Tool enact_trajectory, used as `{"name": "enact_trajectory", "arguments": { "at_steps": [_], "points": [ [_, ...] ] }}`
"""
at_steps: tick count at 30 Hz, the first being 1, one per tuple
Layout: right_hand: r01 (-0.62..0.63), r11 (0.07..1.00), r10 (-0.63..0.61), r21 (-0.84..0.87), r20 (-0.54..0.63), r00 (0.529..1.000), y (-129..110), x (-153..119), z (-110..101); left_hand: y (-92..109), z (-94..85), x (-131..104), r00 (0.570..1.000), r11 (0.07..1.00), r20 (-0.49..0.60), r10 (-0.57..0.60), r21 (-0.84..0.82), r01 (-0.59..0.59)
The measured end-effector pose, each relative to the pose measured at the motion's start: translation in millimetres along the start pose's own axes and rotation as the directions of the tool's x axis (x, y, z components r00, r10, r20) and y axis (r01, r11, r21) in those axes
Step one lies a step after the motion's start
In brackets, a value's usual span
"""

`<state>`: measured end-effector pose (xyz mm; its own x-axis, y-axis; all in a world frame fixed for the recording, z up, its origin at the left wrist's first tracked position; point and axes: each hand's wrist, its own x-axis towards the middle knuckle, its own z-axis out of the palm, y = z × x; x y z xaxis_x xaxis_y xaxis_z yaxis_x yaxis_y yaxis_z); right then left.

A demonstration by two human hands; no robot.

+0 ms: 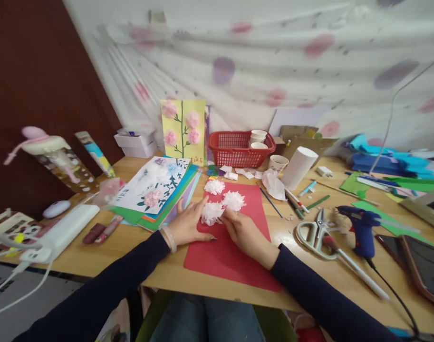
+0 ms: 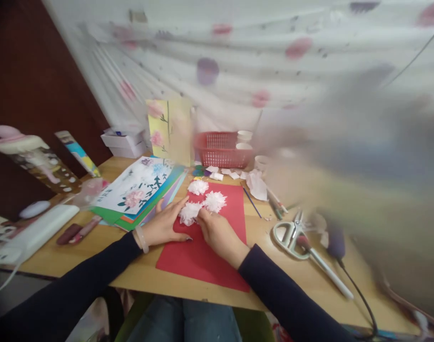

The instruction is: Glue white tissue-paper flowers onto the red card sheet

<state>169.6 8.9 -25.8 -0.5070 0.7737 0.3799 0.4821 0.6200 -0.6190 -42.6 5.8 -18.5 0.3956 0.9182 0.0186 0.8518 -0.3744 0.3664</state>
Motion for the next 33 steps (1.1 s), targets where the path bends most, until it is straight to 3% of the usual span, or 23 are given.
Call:
{"name": "enact_trajectory", "arguments": {
  "at_steps": [4,15,22,33],
  "points": [
    [-0.210,0.935,0.242,0.285,-0.081,0.967,3.0,18.2,-0.5,-1.4,3.1,1.1,1.000,1.000,-0.014,-0.018,-0.005,0.018],
    [-0.271,0.819,0.430,0.506,-0.226,0.874,17.5,15.2,18.0,-5.8,6.0,4.5,0.999,1.000,-0.049,0.008,0.009,-0.007],
    [-0.250,0.786,0.461,0.565,-0.267,0.846,20.7,16.3,11.6,-8.3,8.0,3.8,0.997,1.000,-0.079,0.025,0.002,-0.025],
    [-0.208,0.882,0.330,0.422,-0.239,0.913,14.0,11.8,15.1,-9.4,8.7,4.9,0.997,0.999,-0.074,0.028,0.022,-0.026]
  ]
}}
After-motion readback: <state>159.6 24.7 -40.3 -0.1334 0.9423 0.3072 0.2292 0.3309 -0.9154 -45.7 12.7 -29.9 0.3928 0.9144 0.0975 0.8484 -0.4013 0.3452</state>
